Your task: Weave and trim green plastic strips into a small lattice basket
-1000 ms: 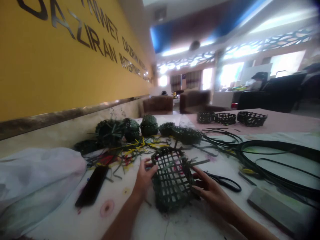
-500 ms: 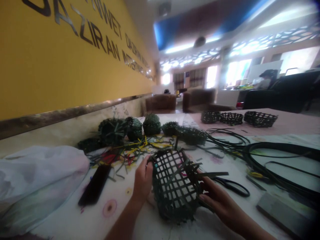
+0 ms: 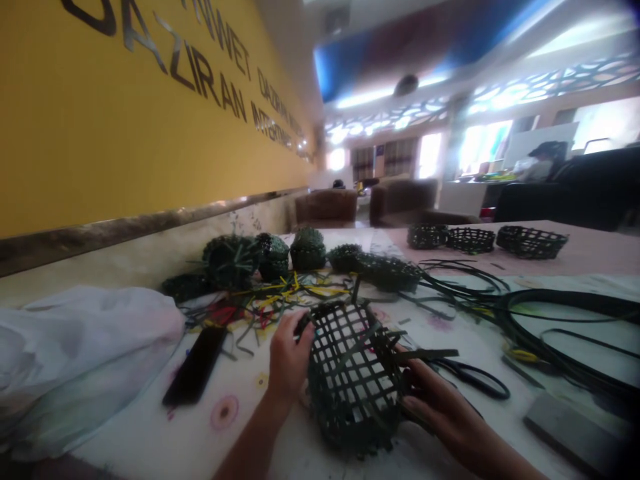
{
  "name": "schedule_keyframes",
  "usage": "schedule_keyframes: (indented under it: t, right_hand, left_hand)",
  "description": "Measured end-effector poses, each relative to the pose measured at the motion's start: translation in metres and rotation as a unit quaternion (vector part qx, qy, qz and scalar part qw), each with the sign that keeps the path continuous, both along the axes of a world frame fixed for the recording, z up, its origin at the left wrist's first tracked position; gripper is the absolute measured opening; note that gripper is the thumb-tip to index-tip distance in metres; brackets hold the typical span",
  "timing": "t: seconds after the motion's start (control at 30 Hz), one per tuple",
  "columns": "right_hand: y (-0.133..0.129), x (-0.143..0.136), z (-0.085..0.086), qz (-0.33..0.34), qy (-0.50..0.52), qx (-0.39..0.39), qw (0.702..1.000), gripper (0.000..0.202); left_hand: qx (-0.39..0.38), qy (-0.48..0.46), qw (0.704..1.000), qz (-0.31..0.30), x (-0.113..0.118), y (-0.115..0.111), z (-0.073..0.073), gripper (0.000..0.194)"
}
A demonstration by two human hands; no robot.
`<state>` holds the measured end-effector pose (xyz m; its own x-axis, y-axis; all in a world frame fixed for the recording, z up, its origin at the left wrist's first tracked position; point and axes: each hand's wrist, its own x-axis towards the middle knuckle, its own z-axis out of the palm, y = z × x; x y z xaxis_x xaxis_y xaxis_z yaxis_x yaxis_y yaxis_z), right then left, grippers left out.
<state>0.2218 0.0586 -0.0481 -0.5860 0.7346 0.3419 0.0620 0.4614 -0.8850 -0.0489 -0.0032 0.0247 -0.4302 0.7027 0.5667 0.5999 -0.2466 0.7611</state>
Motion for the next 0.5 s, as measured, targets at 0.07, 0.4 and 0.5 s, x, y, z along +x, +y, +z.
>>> schedule_keyframes:
  t: [0.07, 0.4, 0.5]
  right_hand:
    - [0.003, 0.003, 0.000, -0.024, 0.000, 0.036, 0.999, 0.056]
    - [-0.007, 0.011, 0.045, -0.087, 0.007, 0.102, 0.991, 0.048]
    - [-0.016, 0.014, 0.059, -0.038, 0.029, 0.125, 0.991, 0.055]
  left_hand:
    - [0.014, 0.006, 1.000, -0.010, -0.001, -0.001, 0.001, 0.028]
    - [-0.039, -0.182, 0.979, -0.083, 0.006, 0.010, -0.014, 0.042]
    - [-0.052, -0.247, 0.963, -0.094, 0.017, 0.010, -0.018, 0.042]
